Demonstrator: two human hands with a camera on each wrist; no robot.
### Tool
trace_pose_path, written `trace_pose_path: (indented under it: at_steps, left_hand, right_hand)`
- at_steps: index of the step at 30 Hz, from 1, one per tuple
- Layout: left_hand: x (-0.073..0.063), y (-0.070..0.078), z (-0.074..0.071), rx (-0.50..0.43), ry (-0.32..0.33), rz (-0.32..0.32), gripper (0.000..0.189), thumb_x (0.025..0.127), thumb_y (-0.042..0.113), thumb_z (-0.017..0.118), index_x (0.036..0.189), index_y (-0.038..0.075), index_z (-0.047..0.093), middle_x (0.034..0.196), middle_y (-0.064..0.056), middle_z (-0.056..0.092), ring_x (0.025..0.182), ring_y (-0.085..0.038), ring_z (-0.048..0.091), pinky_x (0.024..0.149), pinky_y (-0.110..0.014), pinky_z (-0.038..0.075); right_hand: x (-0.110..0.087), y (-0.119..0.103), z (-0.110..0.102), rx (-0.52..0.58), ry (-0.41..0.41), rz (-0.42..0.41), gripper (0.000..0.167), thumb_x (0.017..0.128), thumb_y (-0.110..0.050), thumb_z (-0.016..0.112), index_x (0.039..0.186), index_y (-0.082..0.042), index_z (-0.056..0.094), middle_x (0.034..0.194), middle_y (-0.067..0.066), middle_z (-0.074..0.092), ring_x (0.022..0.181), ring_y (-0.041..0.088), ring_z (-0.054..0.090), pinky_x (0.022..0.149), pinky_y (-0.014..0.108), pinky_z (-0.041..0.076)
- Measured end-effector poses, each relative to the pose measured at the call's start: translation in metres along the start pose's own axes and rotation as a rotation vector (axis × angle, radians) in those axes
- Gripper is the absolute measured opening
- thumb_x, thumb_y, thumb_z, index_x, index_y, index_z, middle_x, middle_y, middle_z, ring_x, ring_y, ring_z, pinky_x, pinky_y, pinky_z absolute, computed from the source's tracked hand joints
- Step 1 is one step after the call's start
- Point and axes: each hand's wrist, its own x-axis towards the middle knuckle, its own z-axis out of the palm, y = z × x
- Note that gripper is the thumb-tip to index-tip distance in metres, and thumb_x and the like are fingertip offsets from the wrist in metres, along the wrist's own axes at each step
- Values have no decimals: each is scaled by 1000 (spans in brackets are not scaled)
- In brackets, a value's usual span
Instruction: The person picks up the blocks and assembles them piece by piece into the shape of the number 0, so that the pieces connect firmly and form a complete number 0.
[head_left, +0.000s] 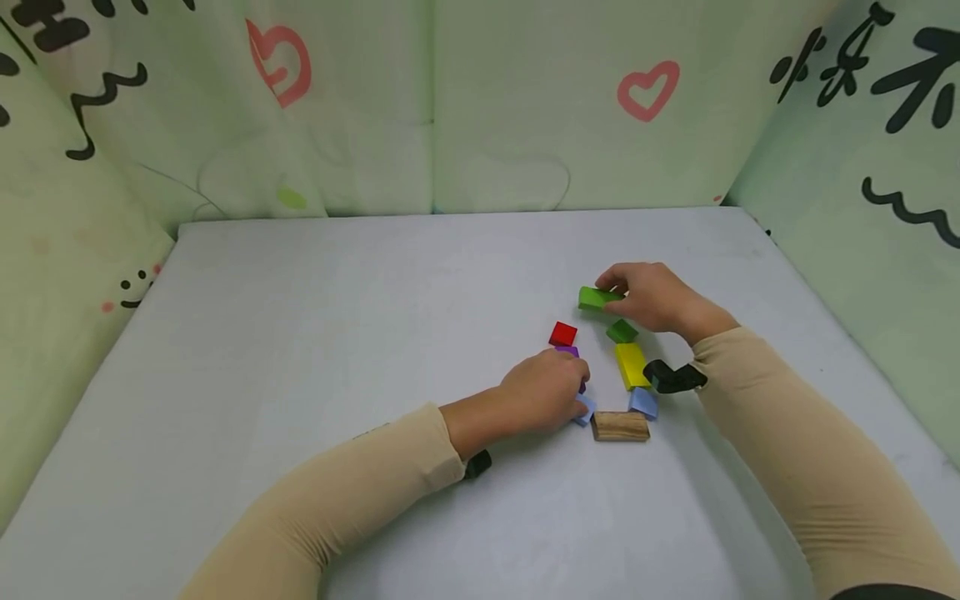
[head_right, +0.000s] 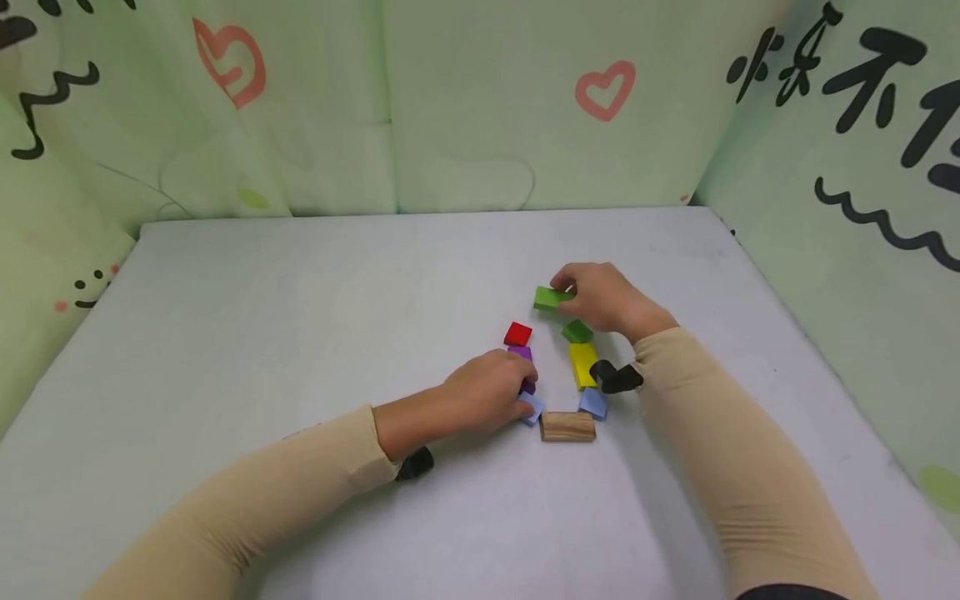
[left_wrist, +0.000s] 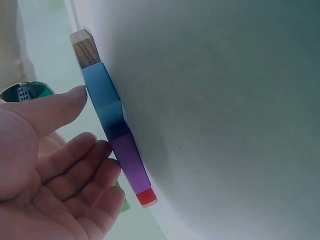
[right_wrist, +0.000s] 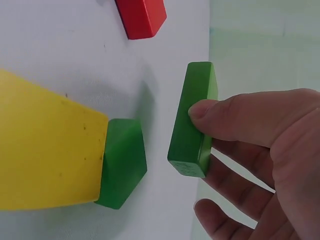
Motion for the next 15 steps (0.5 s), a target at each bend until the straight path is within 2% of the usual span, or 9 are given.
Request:
trace_pose_path:
  at_steps: [15]
  left_hand:
    - [-2, 0, 1, 12, 22, 24, 38, 90, 34, 76, 121, 13, 69, 107, 4, 69, 97, -10, 61, 85, -18, 50]
  right_hand:
    - [-2, -8, 6, -48, -8, -77, 34, 93, -6, 64, 126, 4, 61, 121, 22, 65, 110, 39, 58, 96, 51, 49]
